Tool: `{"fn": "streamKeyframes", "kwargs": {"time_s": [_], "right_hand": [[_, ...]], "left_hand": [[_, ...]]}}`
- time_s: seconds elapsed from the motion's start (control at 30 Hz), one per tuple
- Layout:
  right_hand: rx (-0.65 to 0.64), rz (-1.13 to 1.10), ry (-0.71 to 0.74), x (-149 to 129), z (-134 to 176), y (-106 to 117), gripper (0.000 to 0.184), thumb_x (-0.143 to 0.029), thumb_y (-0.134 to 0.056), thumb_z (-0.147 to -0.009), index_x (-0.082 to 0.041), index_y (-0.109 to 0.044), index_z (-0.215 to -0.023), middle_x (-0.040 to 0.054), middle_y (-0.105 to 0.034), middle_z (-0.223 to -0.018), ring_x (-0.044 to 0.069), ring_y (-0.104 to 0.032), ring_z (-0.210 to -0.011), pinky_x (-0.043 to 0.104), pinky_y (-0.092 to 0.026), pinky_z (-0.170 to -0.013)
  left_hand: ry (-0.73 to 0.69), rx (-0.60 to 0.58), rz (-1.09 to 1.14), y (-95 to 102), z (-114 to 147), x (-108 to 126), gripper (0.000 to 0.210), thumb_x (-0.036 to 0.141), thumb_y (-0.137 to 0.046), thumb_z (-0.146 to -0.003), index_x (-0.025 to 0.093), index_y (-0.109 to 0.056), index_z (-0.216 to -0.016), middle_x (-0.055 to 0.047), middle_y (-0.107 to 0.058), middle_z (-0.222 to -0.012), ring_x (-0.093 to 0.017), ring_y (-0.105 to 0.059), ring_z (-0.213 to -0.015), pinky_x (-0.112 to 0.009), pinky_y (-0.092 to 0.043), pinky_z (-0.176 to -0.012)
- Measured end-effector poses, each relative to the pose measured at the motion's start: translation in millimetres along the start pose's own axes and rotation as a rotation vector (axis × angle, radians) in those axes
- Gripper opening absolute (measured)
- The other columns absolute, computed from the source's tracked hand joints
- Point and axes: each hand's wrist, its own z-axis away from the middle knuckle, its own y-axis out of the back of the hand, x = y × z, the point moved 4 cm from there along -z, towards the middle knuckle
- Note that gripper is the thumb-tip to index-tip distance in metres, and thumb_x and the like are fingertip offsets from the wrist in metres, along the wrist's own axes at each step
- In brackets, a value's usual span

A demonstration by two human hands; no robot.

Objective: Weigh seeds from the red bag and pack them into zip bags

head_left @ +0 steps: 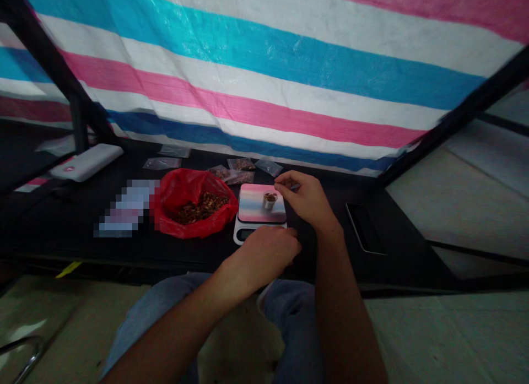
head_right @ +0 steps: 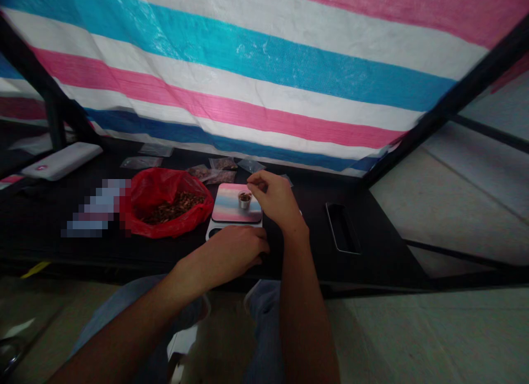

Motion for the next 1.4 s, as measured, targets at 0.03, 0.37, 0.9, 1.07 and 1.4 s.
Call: {"fn": "streamKeyframes", "kwargs": {"time_s": [0.03, 0.37, 0.9, 1.07, 1.4], "right_hand": [[-0.009, -0.002, 0.009, 2, -1, -4, 0.010, -0.022, -0.068, -0.089, -0.019, -0.077, -0.094, 0.0043, -0.079, -0.092, 0.020, -0.072, -0.084, 0.030, -0.051, -0.074], [0.008, 0.006, 0.003, 5, 2, 0, 0.013, -0.021, -0.065, -0.090, -0.019, -0.076, -0.095, 0.0049, -0.080, -0.091, 0.021, -0.074, -0.086, 0.031, -0.054, -0.076], [0.028, 0.005, -0.032, 2, 7, 9, 0.016, -0.022, -0.062, -0.091, -0.017, -0.075, -0.099, 0.0052, -0.081, -0.088, 0.020, -0.076, -0.081, 0.030, -0.055, -0.074], [0.027, 0.030, -0.040, 0, 7, 9, 0.016, -0.023, -0.062, -0.091, -0.017, -0.076, -0.098, 0.0050, -0.080, -0.088, 0.021, -0.075, -0.081, 0.031, -0.055, -0.074], [0.024, -0.016, -0.046, -2, 7, 8, 0.016, -0.025, -0.062, -0.091, -0.018, -0.075, -0.096, 0.0052, -0.080, -0.088, 0.021, -0.075, -0.082, 0.032, -0.055, -0.075]], "left_hand": [[-0.013, -0.009, -0.009, -2.3, -1, 1, 0.024, 0.010, -0.058, -0.096, 0.018, -0.080, -0.103, -0.009, -0.077, -0.105, -0.029, -0.077, -0.094, -0.037, -0.058, -0.073], [-0.035, -0.051, -0.063, -11.0, -7, 4, 0.028, 0.006, -0.054, -0.097, 0.016, -0.080, -0.100, -0.010, -0.078, -0.101, -0.028, -0.077, -0.089, -0.035, -0.058, -0.066], [0.224, 0.395, 0.027, 47.2, 3, -70, 0.027, 0.026, -0.054, -0.103, 0.023, -0.080, -0.108, -0.006, -0.077, -0.112, -0.024, -0.073, -0.102, -0.031, -0.053, -0.080], [0.321, 0.445, -0.018, 44.2, -4, -88, 0.030, 0.029, -0.052, -0.104, 0.023, -0.081, -0.107, -0.006, -0.077, -0.112, -0.023, -0.072, -0.098, -0.030, -0.050, -0.075], [0.282, 0.496, 0.047, 55.5, 8, -90, 0.033, 0.028, -0.049, -0.104, 0.025, -0.078, -0.118, -0.006, -0.077, -0.121, -0.025, -0.072, -0.108, -0.031, -0.053, -0.087]]}}
